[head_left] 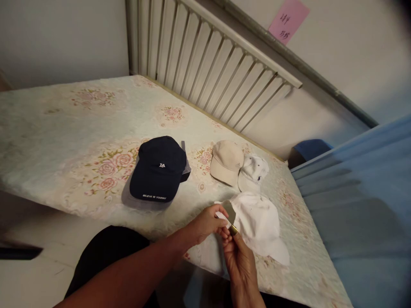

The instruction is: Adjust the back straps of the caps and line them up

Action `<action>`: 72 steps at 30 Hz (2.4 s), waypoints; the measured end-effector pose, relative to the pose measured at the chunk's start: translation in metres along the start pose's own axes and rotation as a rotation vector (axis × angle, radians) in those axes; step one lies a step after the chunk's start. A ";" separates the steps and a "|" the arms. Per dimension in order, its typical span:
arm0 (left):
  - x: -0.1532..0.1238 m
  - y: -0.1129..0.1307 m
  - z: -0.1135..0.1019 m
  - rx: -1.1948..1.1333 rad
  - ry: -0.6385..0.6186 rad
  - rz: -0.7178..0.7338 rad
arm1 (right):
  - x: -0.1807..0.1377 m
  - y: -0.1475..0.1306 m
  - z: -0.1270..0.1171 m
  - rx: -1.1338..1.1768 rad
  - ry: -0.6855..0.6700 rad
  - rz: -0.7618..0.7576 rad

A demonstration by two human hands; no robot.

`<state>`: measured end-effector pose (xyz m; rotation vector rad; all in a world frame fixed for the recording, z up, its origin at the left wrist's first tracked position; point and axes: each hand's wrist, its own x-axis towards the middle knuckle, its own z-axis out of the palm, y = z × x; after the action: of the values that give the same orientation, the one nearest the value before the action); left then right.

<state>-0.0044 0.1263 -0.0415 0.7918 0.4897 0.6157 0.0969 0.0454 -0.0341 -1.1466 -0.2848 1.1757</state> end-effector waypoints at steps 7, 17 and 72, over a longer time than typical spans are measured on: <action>-0.003 0.004 0.001 -0.008 0.003 -0.012 | -0.005 -0.003 0.013 0.042 0.036 0.004; 0.000 -0.002 -0.003 -0.039 -0.046 0.011 | -0.007 -0.003 0.014 0.029 0.040 0.008; -0.005 0.004 0.002 -0.003 -0.041 -0.007 | -0.015 -0.006 0.025 -0.012 0.022 -0.017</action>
<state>-0.0085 0.1239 -0.0361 0.7977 0.4538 0.5928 0.0767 0.0474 -0.0126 -1.1654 -0.2845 1.1471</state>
